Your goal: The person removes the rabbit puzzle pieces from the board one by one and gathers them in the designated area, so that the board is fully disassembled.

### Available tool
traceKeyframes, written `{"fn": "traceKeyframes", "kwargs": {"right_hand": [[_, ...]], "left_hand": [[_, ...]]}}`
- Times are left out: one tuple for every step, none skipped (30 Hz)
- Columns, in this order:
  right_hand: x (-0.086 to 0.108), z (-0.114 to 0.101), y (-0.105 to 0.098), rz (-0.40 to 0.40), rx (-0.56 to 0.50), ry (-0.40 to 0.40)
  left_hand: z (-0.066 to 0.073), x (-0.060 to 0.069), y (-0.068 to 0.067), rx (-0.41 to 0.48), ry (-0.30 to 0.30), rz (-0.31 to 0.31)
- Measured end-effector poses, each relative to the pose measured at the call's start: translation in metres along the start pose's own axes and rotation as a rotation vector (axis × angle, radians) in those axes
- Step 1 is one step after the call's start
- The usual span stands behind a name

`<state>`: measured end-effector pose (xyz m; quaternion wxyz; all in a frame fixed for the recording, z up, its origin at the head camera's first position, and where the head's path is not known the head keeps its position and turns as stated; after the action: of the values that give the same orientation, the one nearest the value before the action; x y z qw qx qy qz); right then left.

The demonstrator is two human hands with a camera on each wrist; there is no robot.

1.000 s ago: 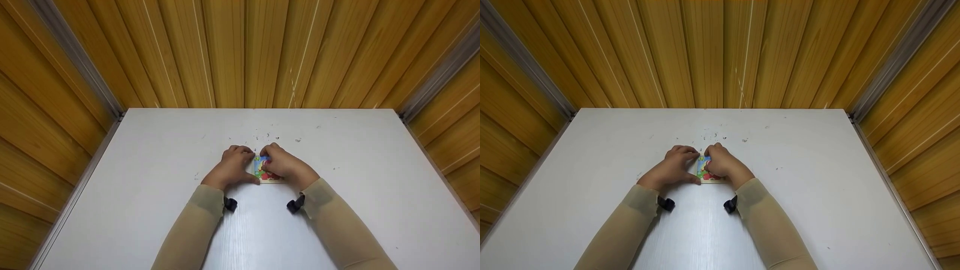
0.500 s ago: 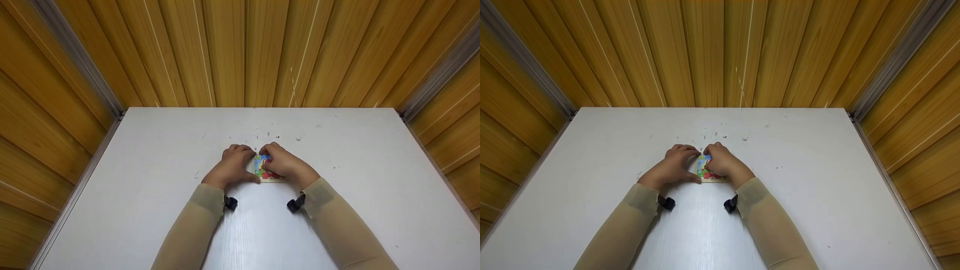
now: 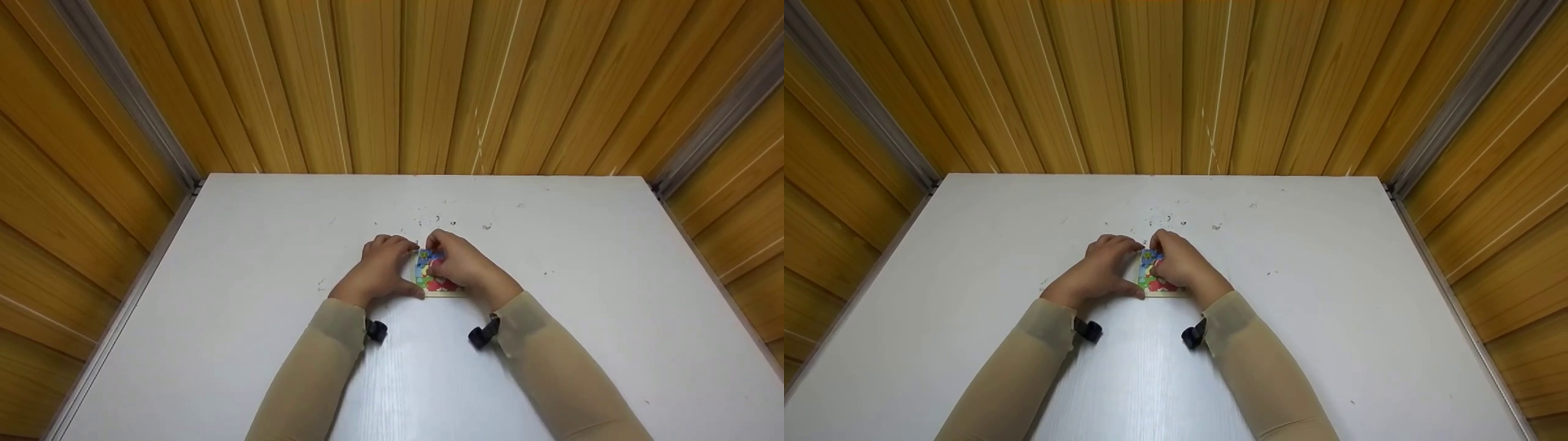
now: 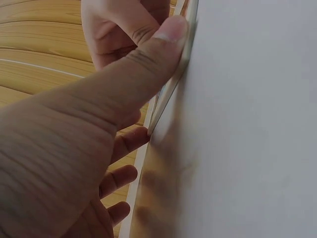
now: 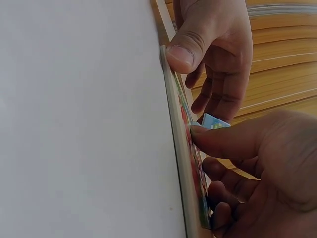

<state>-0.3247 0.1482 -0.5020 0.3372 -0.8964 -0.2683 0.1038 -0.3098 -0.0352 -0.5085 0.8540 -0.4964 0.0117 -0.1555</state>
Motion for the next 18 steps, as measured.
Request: {"fn": "traceKeyframes", "kwargs": {"right_hand": [[0.0,0.0002,-0.0008,0.008,-0.004,0.0],[0.0,0.0005,-0.0016,0.015,-0.01,0.001],[0.0002,0.0007,-0.0024,0.022,-0.016,0.001],[0.0003,0.0008,-0.0026,0.026,-0.021,0.001],[0.0002,0.0009,-0.0028,0.03,-0.023,-0.004],[-0.0001,0.0011,-0.0031,0.035,-0.027,-0.008],[-0.0006,0.0013,-0.0035,0.041,-0.026,-0.013],[-0.0007,0.0015,-0.0035,0.045,-0.035,-0.014],[-0.001,0.0018,-0.0037,0.05,-0.043,-0.013],[-0.0014,0.0023,-0.004,0.058,-0.05,-0.012],[-0.0017,0.0029,-0.0043,0.066,-0.055,-0.008],[-0.0019,0.0035,-0.0049,0.075,-0.052,-0.006],[-0.0022,0.0043,-0.0055,0.081,-0.047,-0.005],[-0.0023,0.005,-0.0061,0.086,-0.042,-0.003],[-0.0026,0.006,-0.0067,0.09,-0.042,-0.002],[-0.0027,0.0071,-0.0073,0.091,-0.048,-0.001],[-0.0028,0.0083,-0.008,0.092,-0.056,0.0],[-0.0028,0.0096,-0.0088,0.092,-0.069,0.0]], "left_hand": [[-0.0001,0.0,0.0001,0.001,-0.001,-0.001],[-0.0002,-0.0001,0.0003,0.0,-0.003,-0.003],[-0.0003,-0.0003,0.0007,0.0,-0.006,-0.005],[-0.0005,-0.0003,0.0011,-0.002,-0.009,-0.008],[-0.0005,-0.0001,0.0013,-0.001,-0.009,-0.009],[-0.0004,-0.0001,0.0012,-0.002,-0.009,-0.01],[-0.0003,0.0,0.0011,-0.002,-0.008,-0.009],[-0.0003,-0.0001,0.001,-0.004,-0.007,-0.008],[-0.0002,-0.0002,0.0007,-0.007,-0.005,-0.005],[-0.0001,-0.0001,0.0004,-0.01,-0.002,-0.004],[0.0,-0.0002,0.0002,-0.009,0.0,-0.003],[-0.0001,-0.0004,0.0002,-0.009,0.001,-0.003],[-0.0002,-0.0005,0.0002,-0.01,0.0,-0.005],[-0.0003,-0.0006,0.0003,-0.011,-0.001,-0.006],[-0.0006,-0.0007,0.0005,-0.012,-0.003,-0.008],[-0.0008,-0.0007,0.0008,-0.012,-0.006,-0.011],[-0.0011,-0.0008,0.0011,-0.011,-0.009,-0.014],[-0.0012,-0.0008,0.0012,-0.011,-0.012,-0.017]]}}
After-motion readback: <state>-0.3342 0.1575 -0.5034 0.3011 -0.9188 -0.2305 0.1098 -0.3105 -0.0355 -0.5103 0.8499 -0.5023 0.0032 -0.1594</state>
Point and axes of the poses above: each hand's wrist, its own x-axis away from the middle knuckle, its own y-axis out of the palm, z = x × y, the point moved 5 cm from there along -x, towards the middle knuckle, and after that the axes turned 13 degrees about -y, right-handed, at the moved point
